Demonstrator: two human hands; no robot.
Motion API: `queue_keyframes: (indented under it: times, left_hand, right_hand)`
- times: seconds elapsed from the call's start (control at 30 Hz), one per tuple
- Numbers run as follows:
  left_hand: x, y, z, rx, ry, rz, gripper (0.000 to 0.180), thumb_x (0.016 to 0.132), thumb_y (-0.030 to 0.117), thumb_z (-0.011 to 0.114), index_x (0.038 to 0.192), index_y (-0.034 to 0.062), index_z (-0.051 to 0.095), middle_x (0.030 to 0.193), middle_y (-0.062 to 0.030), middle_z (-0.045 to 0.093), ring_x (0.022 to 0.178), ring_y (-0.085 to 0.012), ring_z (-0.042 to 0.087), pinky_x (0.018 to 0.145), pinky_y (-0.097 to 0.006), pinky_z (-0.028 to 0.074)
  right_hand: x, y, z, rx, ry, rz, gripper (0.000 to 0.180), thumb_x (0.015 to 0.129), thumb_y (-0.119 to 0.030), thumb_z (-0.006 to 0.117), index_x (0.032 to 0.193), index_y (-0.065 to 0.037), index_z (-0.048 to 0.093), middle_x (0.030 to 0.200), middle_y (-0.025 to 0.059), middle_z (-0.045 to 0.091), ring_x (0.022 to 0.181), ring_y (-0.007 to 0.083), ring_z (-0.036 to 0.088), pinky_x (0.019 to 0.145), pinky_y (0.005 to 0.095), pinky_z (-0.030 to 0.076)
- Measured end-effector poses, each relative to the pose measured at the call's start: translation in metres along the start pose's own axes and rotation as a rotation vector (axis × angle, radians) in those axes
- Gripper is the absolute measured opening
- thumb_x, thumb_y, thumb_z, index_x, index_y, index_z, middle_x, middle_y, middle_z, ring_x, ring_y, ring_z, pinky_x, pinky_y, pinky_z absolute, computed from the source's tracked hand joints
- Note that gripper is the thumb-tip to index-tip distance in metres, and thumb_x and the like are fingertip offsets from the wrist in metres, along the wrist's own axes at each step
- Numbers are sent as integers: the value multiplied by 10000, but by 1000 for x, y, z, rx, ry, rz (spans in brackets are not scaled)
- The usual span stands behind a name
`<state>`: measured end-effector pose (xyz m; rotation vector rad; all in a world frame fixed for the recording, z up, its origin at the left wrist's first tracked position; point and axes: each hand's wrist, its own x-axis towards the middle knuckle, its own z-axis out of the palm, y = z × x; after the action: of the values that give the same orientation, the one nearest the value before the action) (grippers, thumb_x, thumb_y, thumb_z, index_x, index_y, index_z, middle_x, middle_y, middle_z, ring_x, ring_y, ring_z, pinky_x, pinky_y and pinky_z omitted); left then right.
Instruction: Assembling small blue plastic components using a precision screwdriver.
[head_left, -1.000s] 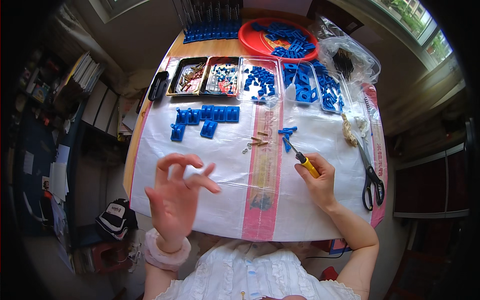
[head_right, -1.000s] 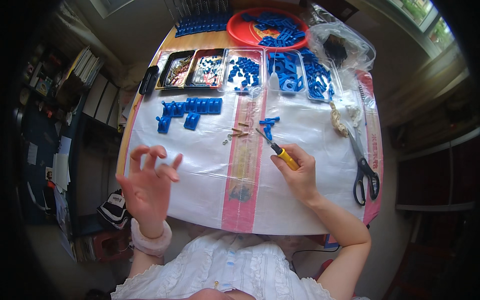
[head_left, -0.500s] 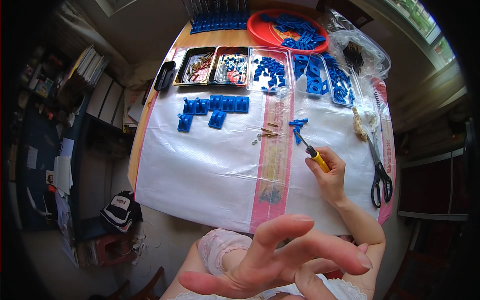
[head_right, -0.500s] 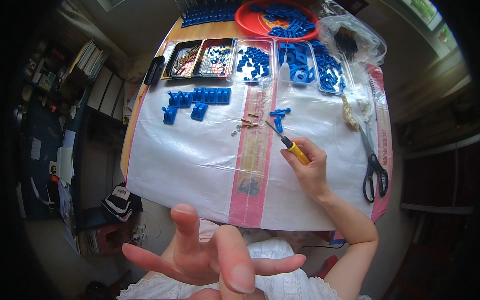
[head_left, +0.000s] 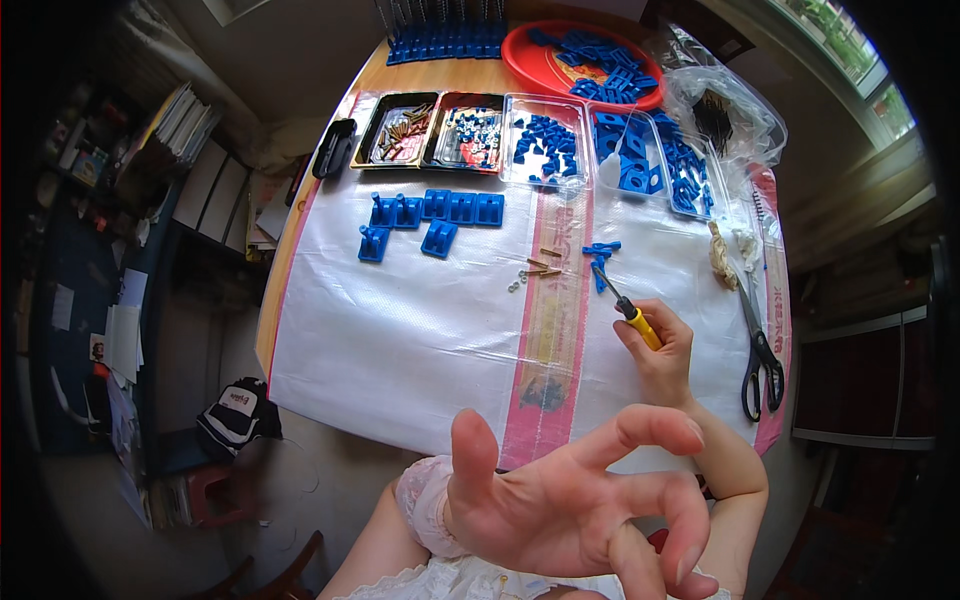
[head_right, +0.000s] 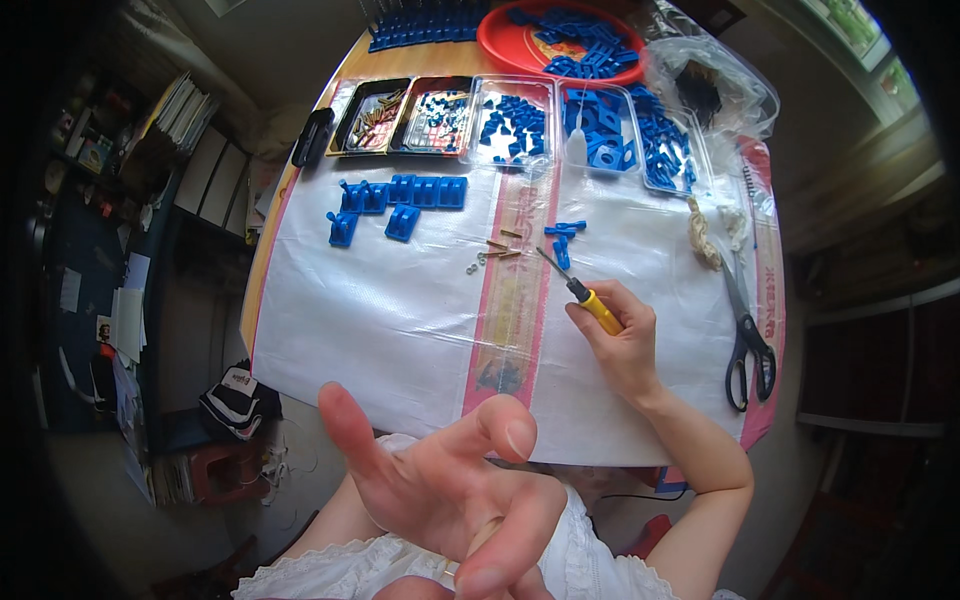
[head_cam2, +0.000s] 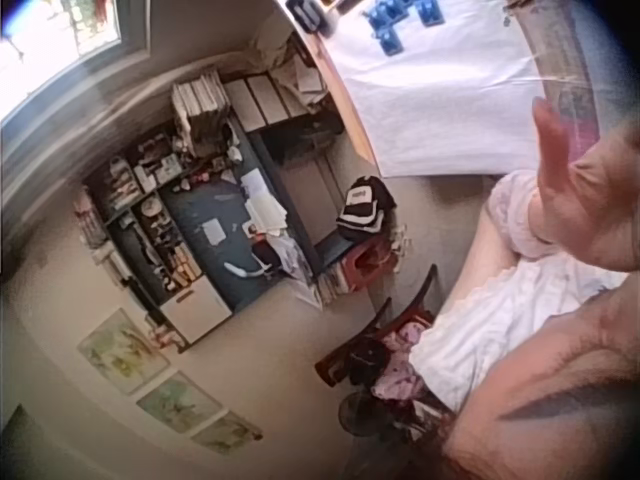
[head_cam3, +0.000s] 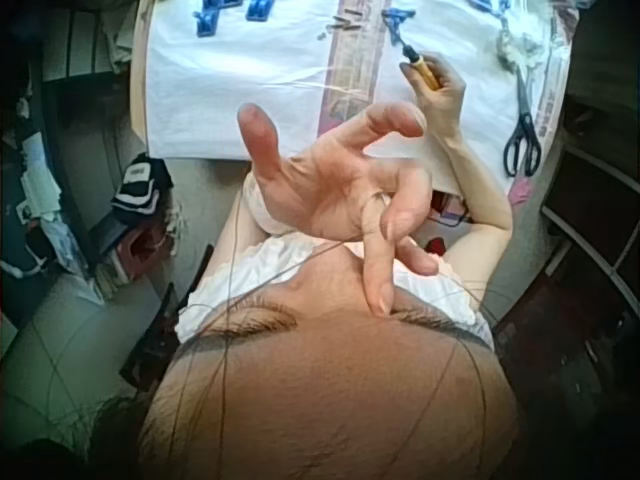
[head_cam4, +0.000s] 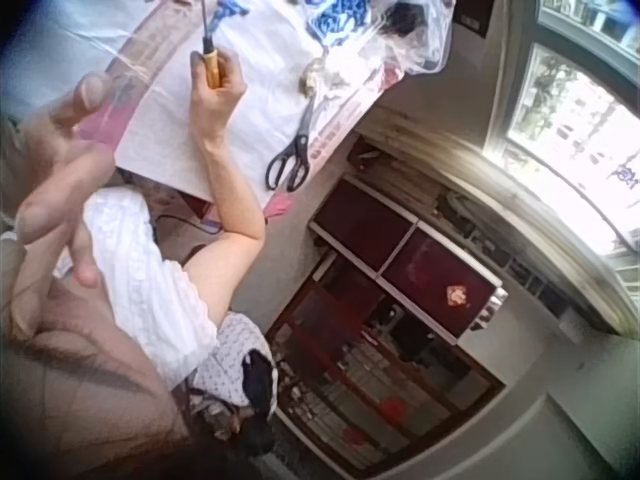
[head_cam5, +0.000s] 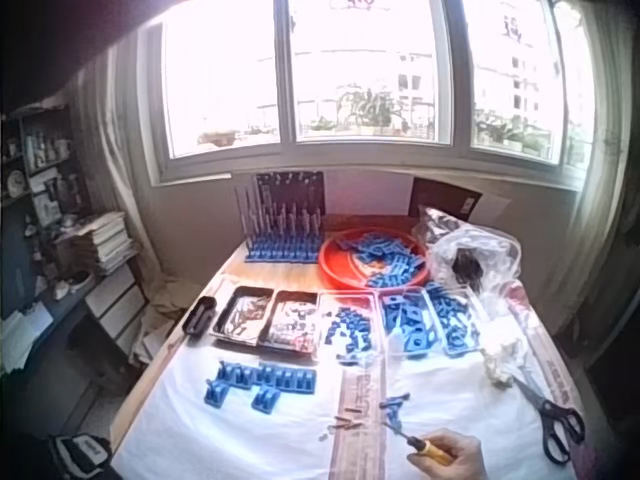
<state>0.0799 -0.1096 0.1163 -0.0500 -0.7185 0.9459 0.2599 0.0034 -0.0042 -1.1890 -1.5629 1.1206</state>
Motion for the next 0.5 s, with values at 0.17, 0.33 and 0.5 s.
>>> queue_keyframes:
  times: [0.17,0.33,0.5]
  left_hand:
    - [0,0,-9,-44,-67,-15,1090,936,806,437,1605,71,-12,1198,-280,517,1066,-605,646,1190,-663,329]
    - [-4,6,-13,-32,-70,-45,1070,929,805,438,1588,46,70,1280,-324,459,1072,-568,656,1202,-644,292]
    - [-6,-3,-12,92,71,41,1152,863,934,295,1581,57,86,1465,-381,351,1023,-384,684,1206,-545,271]
  right_hand:
    - [0,1,0,-7,-4,1,163,922,-9,749,1075,-3,693,808,-58,607,717,10,501,619,192,396]
    - [-1,1,-1,-27,-17,-2,164,920,-13,751,1074,-4,694,800,-54,607,716,11,501,617,196,396]
    - [0,3,-1,6,-9,-6,159,920,-19,754,1068,-9,696,790,-47,611,709,12,497,616,198,392]
